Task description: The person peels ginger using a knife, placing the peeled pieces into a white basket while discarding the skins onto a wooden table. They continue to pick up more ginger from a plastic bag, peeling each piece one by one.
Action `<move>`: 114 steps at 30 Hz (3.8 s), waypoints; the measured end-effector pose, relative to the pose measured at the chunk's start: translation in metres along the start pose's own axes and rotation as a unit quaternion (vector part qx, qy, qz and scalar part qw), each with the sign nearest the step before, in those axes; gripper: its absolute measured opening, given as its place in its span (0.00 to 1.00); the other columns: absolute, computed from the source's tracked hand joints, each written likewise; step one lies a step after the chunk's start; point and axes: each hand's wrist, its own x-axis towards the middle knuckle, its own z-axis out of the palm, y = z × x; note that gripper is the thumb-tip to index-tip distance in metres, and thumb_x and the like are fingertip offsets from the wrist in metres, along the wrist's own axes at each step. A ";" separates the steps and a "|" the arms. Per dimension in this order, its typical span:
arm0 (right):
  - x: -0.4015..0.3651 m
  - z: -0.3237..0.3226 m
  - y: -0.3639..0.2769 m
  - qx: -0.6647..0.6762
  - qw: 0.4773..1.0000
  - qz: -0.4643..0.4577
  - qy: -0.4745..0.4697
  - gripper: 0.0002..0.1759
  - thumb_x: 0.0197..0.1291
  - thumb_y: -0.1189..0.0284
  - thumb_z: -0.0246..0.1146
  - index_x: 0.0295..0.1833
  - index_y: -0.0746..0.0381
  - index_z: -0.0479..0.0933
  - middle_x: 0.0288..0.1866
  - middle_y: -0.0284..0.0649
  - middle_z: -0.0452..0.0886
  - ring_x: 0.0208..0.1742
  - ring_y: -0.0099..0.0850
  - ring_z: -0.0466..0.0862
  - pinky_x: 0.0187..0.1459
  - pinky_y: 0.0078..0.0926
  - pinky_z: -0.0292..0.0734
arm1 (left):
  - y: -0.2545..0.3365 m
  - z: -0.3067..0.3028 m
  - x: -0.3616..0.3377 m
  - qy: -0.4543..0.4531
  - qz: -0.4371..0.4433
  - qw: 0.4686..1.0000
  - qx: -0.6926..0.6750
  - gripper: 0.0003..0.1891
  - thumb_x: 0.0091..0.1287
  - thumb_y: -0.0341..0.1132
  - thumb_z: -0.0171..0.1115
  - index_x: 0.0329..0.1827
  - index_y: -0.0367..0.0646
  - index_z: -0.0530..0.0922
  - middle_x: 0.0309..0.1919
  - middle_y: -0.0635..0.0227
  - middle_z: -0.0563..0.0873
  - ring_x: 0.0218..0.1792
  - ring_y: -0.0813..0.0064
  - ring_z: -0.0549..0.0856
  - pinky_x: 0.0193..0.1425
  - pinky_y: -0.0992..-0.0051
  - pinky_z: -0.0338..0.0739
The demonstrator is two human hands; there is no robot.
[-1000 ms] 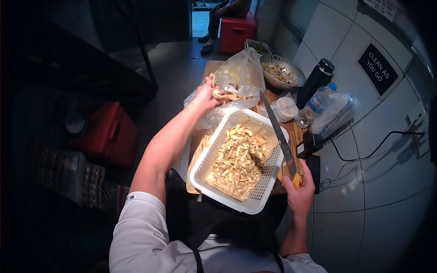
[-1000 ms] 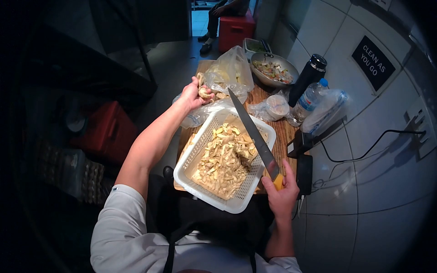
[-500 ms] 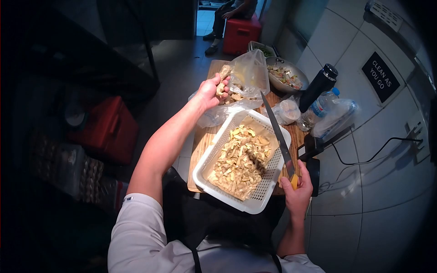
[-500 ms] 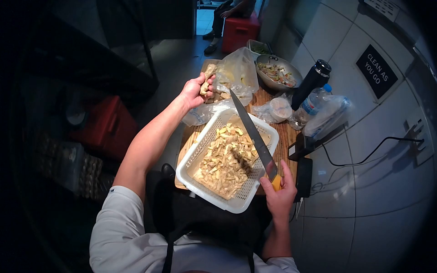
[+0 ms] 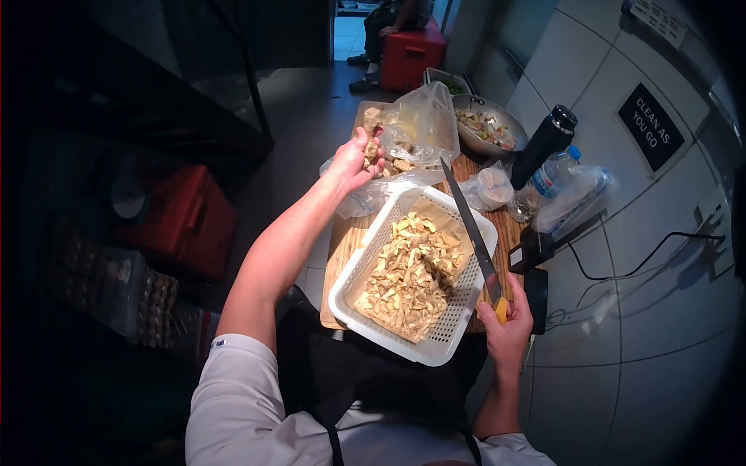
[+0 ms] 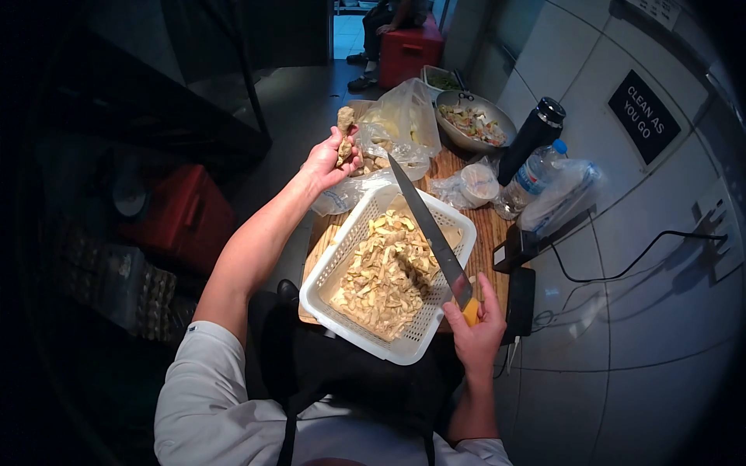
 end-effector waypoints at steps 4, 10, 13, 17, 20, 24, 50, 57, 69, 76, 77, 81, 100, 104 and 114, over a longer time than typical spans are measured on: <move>-0.002 -0.002 0.002 0.007 1.000 0.008 0.004 0.39 0.61 0.80 0.72 0.75 0.73 0.63 0.48 0.41 0.85 0.45 0.21 0.84 0.47 0.18 0.79 | -0.006 -0.002 0.003 0.050 0.004 0.998 0.034 0.23 0.81 0.55 0.45 0.58 0.45 0.76 0.33 0.77 0.77 0.31 0.81 0.74 0.33 0.77 0.73; -0.001 -0.006 0.007 0.008 1.000 -0.009 0.017 0.38 0.61 0.80 0.72 0.75 0.72 0.64 0.49 0.41 0.85 0.46 0.21 0.84 0.48 0.18 0.79 | -0.011 -0.001 0.011 0.086 0.014 0.988 0.127 0.21 0.83 0.54 0.40 0.54 0.48 0.75 0.28 0.80 0.75 0.24 0.82 0.71 0.28 0.80 0.67; -0.001 -0.008 0.007 0.001 1.000 -0.005 0.017 0.38 0.61 0.80 0.72 0.75 0.72 0.64 0.48 0.41 0.85 0.46 0.21 0.83 0.48 0.18 0.79 | -0.013 0.005 0.008 0.095 0.013 0.982 0.162 0.20 0.84 0.54 0.39 0.55 0.49 0.73 0.27 0.79 0.76 0.24 0.82 0.72 0.28 0.80 0.67; 0.000 -0.010 0.008 0.003 1.000 -0.002 0.022 0.39 0.61 0.80 0.73 0.75 0.72 0.64 0.48 0.41 0.85 0.46 0.21 0.83 0.48 0.18 0.78 | -0.022 0.006 0.014 0.111 0.043 0.966 0.230 0.19 0.84 0.55 0.38 0.59 0.51 0.69 0.28 0.76 0.78 0.25 0.82 0.74 0.28 0.80 0.68; 0.000 -0.011 0.008 0.001 1.000 0.005 0.024 0.39 0.61 0.80 0.73 0.75 0.72 0.64 0.48 0.41 0.85 0.46 0.21 0.83 0.48 0.19 0.78 | -0.026 0.018 0.018 0.122 0.086 0.963 0.225 0.21 0.83 0.55 0.39 0.65 0.52 0.66 0.32 0.74 0.80 0.32 0.82 0.77 0.28 0.79 0.67; 0.000 -0.014 0.009 -0.001 1.000 0.004 0.028 0.39 0.60 0.79 0.73 0.75 0.71 0.64 0.48 0.41 0.85 0.45 0.21 0.83 0.47 0.19 0.78 | -0.021 0.031 0.031 0.138 0.048 0.968 0.204 0.15 0.83 0.53 0.45 0.55 0.54 0.72 0.32 0.79 0.76 0.31 0.84 0.73 0.38 0.77 0.69; 0.010 0.014 -0.004 0.014 0.996 -0.031 -0.078 0.33 0.65 0.76 0.70 0.73 0.72 0.67 0.62 0.48 0.83 0.59 0.27 0.82 0.60 0.24 0.76 | -0.041 0.039 -0.159 -0.195 -0.153 0.939 -0.239 0.34 0.82 0.55 0.41 0.72 0.29 0.64 0.56 0.54 0.79 0.41 0.67 0.79 0.46 0.70 0.79; 0.007 0.025 -0.002 -0.019 0.993 -0.056 -0.100 0.34 0.66 0.60 0.72 0.70 0.71 0.72 0.57 0.46 0.85 0.57 0.27 0.82 0.59 0.26 0.76 | -0.058 0.054 -0.205 -0.051 -0.108 0.969 -0.218 0.14 0.80 0.36 0.54 0.63 0.44 0.72 0.49 0.63 0.78 0.45 0.72 0.77 0.49 0.73 0.78; 0.001 0.048 -0.008 -0.196 0.970 -0.091 -0.114 0.28 0.64 0.59 0.70 0.63 0.64 0.79 0.42 0.53 0.88 0.46 0.46 0.90 0.48 0.34 0.82 | -0.089 0.073 -0.221 0.045 0.122 0.988 0.082 0.14 0.75 0.27 0.57 0.60 0.42 0.69 0.43 0.71 0.77 0.36 0.84 0.74 0.40 0.80 0.70; -0.004 0.041 -0.017 -0.244 0.963 -0.024 -0.115 0.26 0.64 0.57 0.68 0.63 0.60 0.80 0.43 0.56 0.88 0.47 0.51 0.89 0.47 0.37 0.83 | -0.104 0.060 -0.218 0.038 0.150 0.979 0.132 0.18 0.75 0.23 0.53 0.67 0.39 0.68 0.55 0.65 0.79 0.54 0.75 0.82 0.60 0.73 0.80; -0.004 0.042 -0.017 -0.245 0.963 -0.024 -0.111 0.26 0.64 0.57 0.68 0.63 0.60 0.80 0.43 0.56 0.87 0.47 0.51 0.89 0.47 0.37 0.83 | -0.106 0.061 -0.217 0.039 0.159 0.976 0.143 0.18 0.74 0.23 0.53 0.66 0.39 0.68 0.54 0.65 0.79 0.53 0.75 0.82 0.59 0.74 0.80; -0.006 0.045 -0.012 -0.216 0.970 0.002 -0.113 0.27 0.65 0.57 0.67 0.66 0.58 0.79 0.44 0.56 0.87 0.48 0.52 0.89 0.48 0.37 0.82 | -0.108 0.072 -0.223 0.032 0.106 0.982 0.153 0.18 0.71 0.22 0.54 0.63 0.40 0.70 0.51 0.67 0.80 0.48 0.78 0.82 0.55 0.77 0.79; 0.017 0.050 -0.024 -0.083 0.987 0.025 -0.137 0.23 0.75 0.65 0.61 0.68 0.66 0.76 0.53 0.42 0.88 0.47 0.21 0.82 0.55 0.23 0.77 | -0.099 0.055 -0.225 -0.049 0.069 0.989 0.122 0.18 0.67 0.21 0.67 0.53 0.44 0.68 0.50 0.69 0.73 0.51 0.82 0.77 0.55 0.78 0.78; 0.013 0.046 -0.023 -0.095 0.986 -0.015 -0.139 0.28 0.71 0.61 0.64 0.71 0.65 0.73 0.53 0.49 0.88 0.51 0.29 0.86 0.54 0.28 0.79 | -0.106 0.051 -0.215 -0.055 0.111 0.985 0.121 0.23 0.66 0.22 0.69 0.62 0.43 0.71 0.55 0.64 0.77 0.50 0.79 0.82 0.55 0.77 0.80; 0.003 0.054 -0.018 -0.185 0.975 -0.032 -0.122 0.41 0.63 0.55 0.69 0.77 0.61 0.65 0.52 0.60 0.86 0.54 0.55 0.87 0.52 0.40 0.82 | -0.114 0.060 -0.220 0.012 0.140 0.990 0.023 0.24 0.66 0.20 0.69 0.63 0.39 0.71 0.55 0.62 0.81 0.51 0.74 0.84 0.56 0.74 0.82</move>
